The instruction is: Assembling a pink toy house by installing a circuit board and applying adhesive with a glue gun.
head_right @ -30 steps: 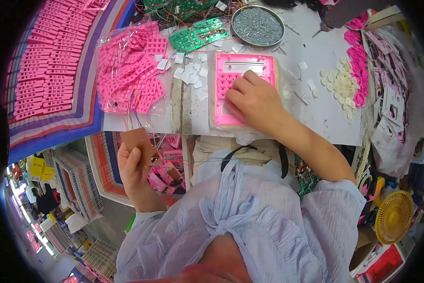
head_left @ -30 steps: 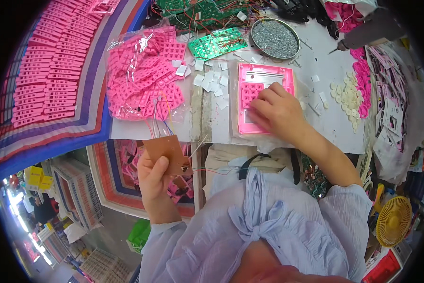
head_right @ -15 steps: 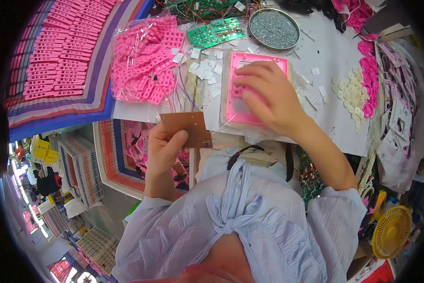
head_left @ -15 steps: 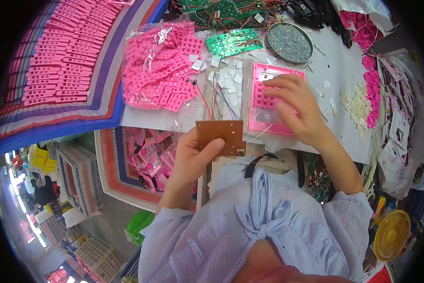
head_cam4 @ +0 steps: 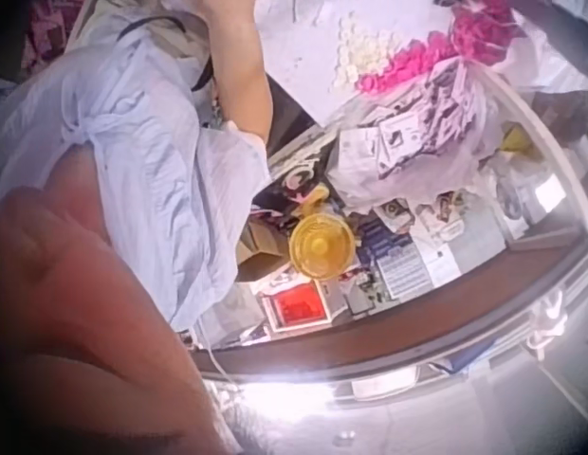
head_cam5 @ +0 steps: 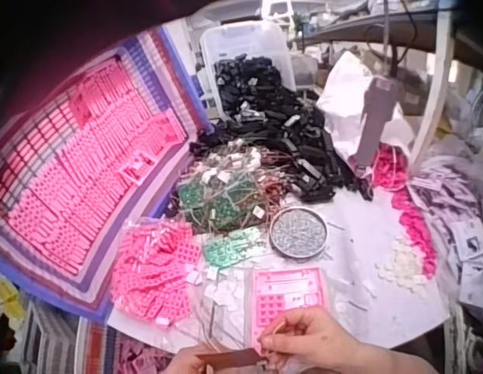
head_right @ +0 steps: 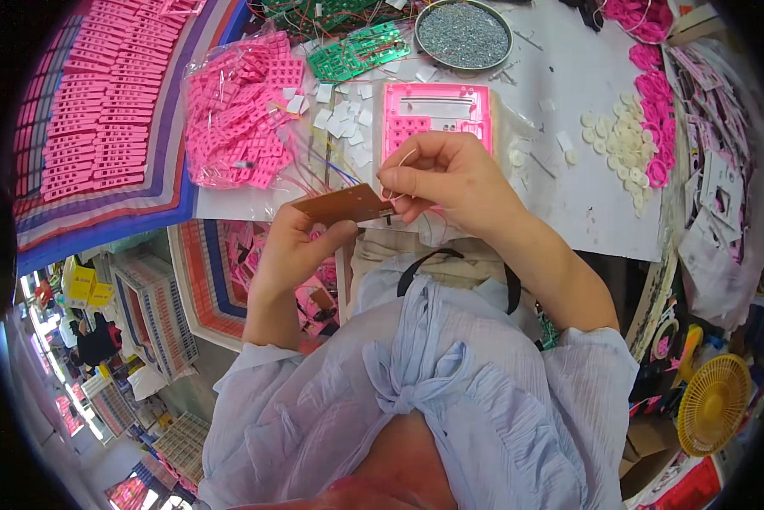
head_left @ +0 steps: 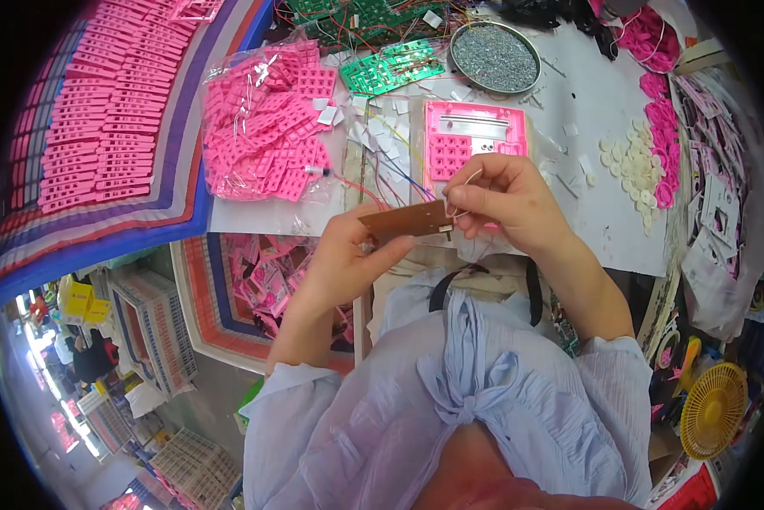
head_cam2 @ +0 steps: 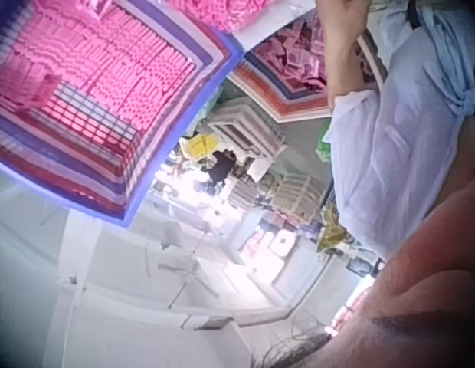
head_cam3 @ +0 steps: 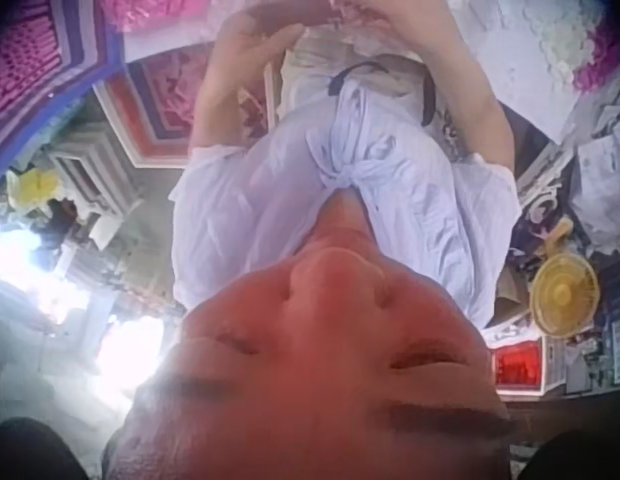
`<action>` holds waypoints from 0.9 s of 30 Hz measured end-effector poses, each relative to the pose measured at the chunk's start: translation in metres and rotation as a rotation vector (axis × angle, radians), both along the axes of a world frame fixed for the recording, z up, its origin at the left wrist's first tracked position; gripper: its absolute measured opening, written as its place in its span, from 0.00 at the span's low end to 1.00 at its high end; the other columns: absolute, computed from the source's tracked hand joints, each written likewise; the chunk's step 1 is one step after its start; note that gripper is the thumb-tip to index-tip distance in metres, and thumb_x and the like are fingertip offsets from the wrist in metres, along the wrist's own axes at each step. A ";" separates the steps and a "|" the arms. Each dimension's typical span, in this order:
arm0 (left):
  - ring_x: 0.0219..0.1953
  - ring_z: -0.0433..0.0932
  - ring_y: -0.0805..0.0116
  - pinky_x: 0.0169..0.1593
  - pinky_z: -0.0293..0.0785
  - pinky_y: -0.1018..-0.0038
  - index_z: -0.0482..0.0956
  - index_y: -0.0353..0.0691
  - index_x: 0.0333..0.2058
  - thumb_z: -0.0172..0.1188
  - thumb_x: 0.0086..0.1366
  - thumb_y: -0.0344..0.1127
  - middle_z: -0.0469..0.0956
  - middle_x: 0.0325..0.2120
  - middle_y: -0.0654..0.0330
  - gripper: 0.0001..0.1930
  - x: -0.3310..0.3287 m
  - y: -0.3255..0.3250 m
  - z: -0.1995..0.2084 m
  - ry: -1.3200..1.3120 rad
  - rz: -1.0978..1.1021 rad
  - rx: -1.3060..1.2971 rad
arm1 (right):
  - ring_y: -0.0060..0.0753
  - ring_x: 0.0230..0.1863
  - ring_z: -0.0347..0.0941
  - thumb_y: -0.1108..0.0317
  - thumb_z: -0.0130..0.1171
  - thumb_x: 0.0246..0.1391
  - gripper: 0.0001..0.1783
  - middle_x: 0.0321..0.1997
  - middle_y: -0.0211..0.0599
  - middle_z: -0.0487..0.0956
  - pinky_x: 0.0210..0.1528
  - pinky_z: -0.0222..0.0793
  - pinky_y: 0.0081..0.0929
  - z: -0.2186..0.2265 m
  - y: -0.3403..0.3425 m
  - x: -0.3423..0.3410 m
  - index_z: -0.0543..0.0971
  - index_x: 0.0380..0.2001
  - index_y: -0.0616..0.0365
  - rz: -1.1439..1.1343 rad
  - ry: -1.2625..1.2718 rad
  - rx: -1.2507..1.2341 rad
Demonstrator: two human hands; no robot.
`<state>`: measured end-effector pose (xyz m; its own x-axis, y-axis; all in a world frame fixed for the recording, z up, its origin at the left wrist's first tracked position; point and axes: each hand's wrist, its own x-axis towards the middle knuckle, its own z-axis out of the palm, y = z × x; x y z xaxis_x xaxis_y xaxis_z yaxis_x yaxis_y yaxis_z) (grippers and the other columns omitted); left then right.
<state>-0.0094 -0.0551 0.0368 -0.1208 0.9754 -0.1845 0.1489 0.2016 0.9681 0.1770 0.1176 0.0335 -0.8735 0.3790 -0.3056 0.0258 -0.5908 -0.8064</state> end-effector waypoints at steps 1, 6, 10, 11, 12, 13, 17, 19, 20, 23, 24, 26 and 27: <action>0.44 0.80 0.73 0.49 0.76 0.74 0.80 0.30 0.50 0.61 0.65 0.24 0.83 0.43 0.58 0.15 -0.005 0.000 -0.003 0.091 -0.046 0.014 | 0.20 0.27 0.78 0.70 0.65 0.59 0.08 0.31 0.34 0.82 0.28 0.76 0.20 0.000 0.001 0.000 0.81 0.37 0.64 -0.008 0.004 -0.033; 0.38 0.79 0.74 0.41 0.77 0.75 0.81 0.31 0.48 0.60 0.66 0.24 0.83 0.43 0.58 0.12 0.010 0.009 -0.007 -0.239 0.106 0.133 | 0.20 0.29 0.78 0.71 0.65 0.59 0.07 0.32 0.34 0.82 0.31 0.75 0.18 -0.012 0.005 0.004 0.82 0.38 0.63 -0.049 0.124 -0.107; 0.37 0.79 0.75 0.38 0.78 0.77 0.81 0.31 0.47 0.58 0.67 0.25 0.83 0.41 0.58 0.11 0.010 0.009 -0.007 -0.430 0.091 0.095 | 0.20 0.34 0.79 0.72 0.65 0.58 0.07 0.34 0.31 0.82 0.37 0.74 0.17 -0.019 0.013 0.017 0.82 0.39 0.62 0.087 0.175 -0.116; 0.37 0.80 0.75 0.38 0.78 0.77 0.81 0.31 0.47 0.58 0.68 0.25 0.83 0.40 0.59 0.10 0.010 0.009 -0.008 -0.486 0.075 0.098 | 0.23 0.37 0.79 0.70 0.65 0.58 0.10 0.37 0.34 0.82 0.41 0.74 0.20 -0.019 0.018 0.023 0.81 0.42 0.63 0.126 0.128 0.080; 0.36 0.80 0.76 0.38 0.78 0.77 0.81 0.31 0.46 0.58 0.68 0.25 0.83 0.39 0.59 0.10 0.010 0.009 -0.009 -0.469 0.053 0.074 | 0.27 0.41 0.79 0.69 0.64 0.58 0.13 0.40 0.37 0.82 0.45 0.74 0.24 -0.017 0.027 0.030 0.81 0.44 0.64 0.162 0.079 0.279; 0.34 0.80 0.76 0.38 0.78 0.77 0.81 0.31 0.46 0.57 0.69 0.25 0.83 0.38 0.60 0.10 0.010 0.008 -0.009 -0.452 0.030 0.051 | 0.30 0.45 0.79 0.68 0.64 0.58 0.16 0.43 0.40 0.82 0.49 0.74 0.27 -0.015 0.033 0.033 0.80 0.47 0.65 0.196 0.027 0.477; 0.30 0.79 0.77 0.36 0.78 0.78 0.81 0.31 0.46 0.57 0.70 0.27 0.83 0.34 0.61 0.10 0.020 0.015 -0.001 -0.385 -0.072 -0.024 | 0.45 0.65 0.68 0.51 0.51 0.65 0.31 0.65 0.53 0.72 0.67 0.59 0.38 0.002 0.054 0.033 0.73 0.62 0.65 0.328 0.159 0.828; 0.29 0.79 0.78 0.35 0.77 0.79 0.81 0.32 0.46 0.57 0.70 0.28 0.83 0.33 0.62 0.10 0.028 0.020 0.002 -0.395 -0.094 -0.053 | 0.46 0.66 0.67 0.52 0.51 0.65 0.31 0.66 0.53 0.71 0.68 0.58 0.40 0.007 0.049 0.020 0.73 0.61 0.66 0.503 0.248 0.948; 0.29 0.78 0.78 0.34 0.76 0.79 0.81 0.32 0.46 0.57 0.71 0.29 0.83 0.33 0.62 0.10 0.030 0.021 0.003 -0.401 -0.102 -0.066 | 0.47 0.66 0.67 0.52 0.51 0.65 0.31 0.66 0.53 0.71 0.69 0.58 0.41 0.010 0.045 0.010 0.73 0.61 0.66 0.595 0.291 1.007; 0.29 0.77 0.80 0.33 0.75 0.80 0.81 0.33 0.46 0.57 0.71 0.30 0.82 0.32 0.64 0.10 0.033 0.017 -0.005 -0.384 -0.119 -0.119 | 0.40 0.56 0.75 0.62 0.57 0.63 0.24 0.52 0.48 0.81 0.62 0.67 0.38 0.005 0.041 0.013 0.76 0.56 0.68 0.582 0.221 0.802; 0.29 0.77 0.80 0.33 0.74 0.80 0.81 0.33 0.46 0.57 0.71 0.30 0.82 0.31 0.64 0.10 0.035 0.017 -0.006 -0.394 -0.097 -0.112 | 0.37 0.54 0.76 0.65 0.58 0.62 0.22 0.49 0.46 0.82 0.59 0.69 0.36 0.000 0.037 0.016 0.77 0.55 0.68 0.554 0.164 0.743; 0.30 0.77 0.80 0.32 0.73 0.81 0.81 0.33 0.46 0.57 0.72 0.31 0.81 0.31 0.65 0.10 0.041 0.019 -0.009 -0.417 -0.053 -0.102 | 0.30 0.50 0.78 0.70 0.60 0.61 0.19 0.44 0.40 0.84 0.54 0.72 0.32 -0.007 0.020 0.025 0.78 0.52 0.68 0.427 0.056 0.627; 0.32 0.77 0.79 0.33 0.74 0.81 0.80 0.33 0.48 0.56 0.72 0.31 0.81 0.33 0.64 0.10 0.042 0.017 -0.014 -0.437 -0.057 -0.151 | 0.28 0.48 0.78 0.72 0.61 0.60 0.18 0.43 0.39 0.84 0.52 0.74 0.30 -0.006 0.014 0.030 0.79 0.52 0.67 0.337 0.020 0.617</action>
